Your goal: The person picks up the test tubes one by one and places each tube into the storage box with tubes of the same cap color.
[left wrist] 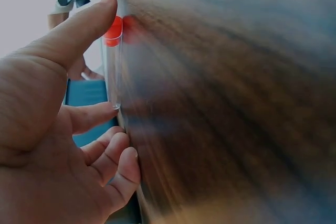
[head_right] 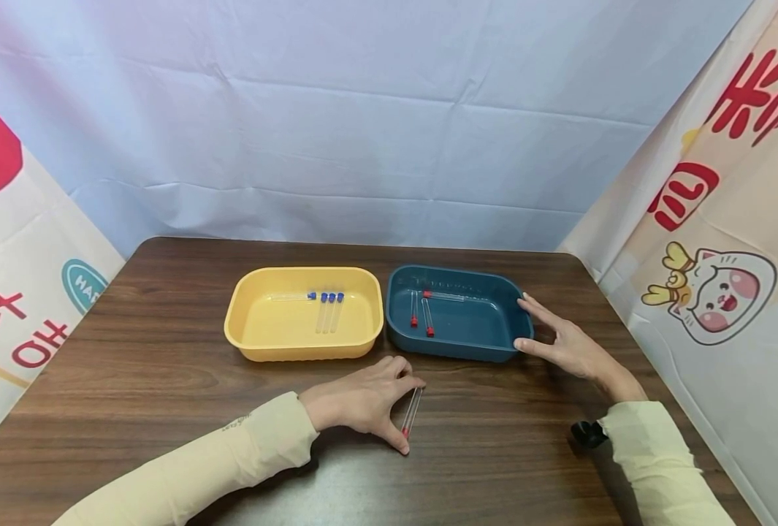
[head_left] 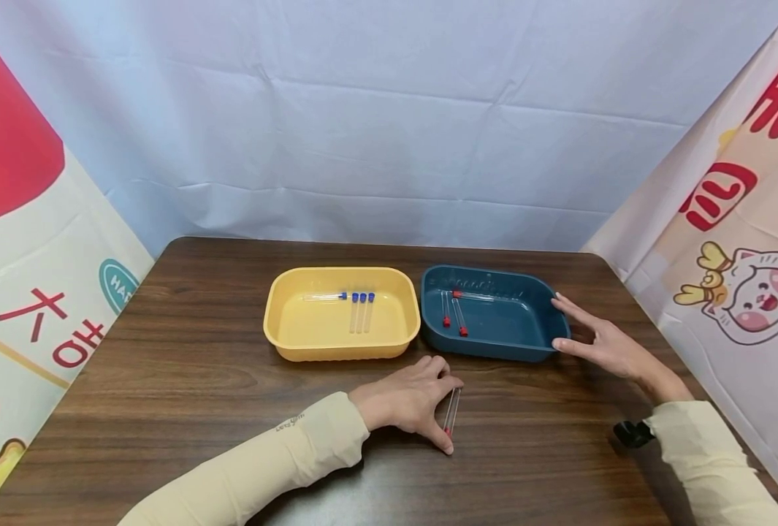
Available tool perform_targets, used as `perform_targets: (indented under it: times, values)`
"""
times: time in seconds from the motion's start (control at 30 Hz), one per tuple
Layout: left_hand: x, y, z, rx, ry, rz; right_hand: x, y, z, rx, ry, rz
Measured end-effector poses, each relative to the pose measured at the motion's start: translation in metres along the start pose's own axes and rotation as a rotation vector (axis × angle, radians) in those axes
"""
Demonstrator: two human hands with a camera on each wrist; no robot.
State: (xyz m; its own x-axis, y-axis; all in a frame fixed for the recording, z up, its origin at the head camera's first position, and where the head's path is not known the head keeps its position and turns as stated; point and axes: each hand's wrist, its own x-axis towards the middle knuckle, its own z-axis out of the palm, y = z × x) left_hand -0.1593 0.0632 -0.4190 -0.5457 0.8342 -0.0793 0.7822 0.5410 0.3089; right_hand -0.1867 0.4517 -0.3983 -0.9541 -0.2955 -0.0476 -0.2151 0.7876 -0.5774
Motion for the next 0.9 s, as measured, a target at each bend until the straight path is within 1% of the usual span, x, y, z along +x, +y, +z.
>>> perform_targets:
  times: [0.4, 0.63, 0.9]
  values:
    - [-0.0011, 0.0011, 0.0023, 0.01, 0.021, -0.015, 0.0002, 0.0011, 0.0, -0.006, 0.0, -0.004]
    - [-0.0009, 0.0024, 0.0013, 0.005, 0.007, -0.016, -0.0003, 0.0009, -0.0001, 0.0, 0.001, 0.004]
    - [0.002, 0.0021, -0.0047, -0.039, -0.013, -0.009, 0.0004, 0.0002, -0.0004, -0.001, -0.002, 0.0]
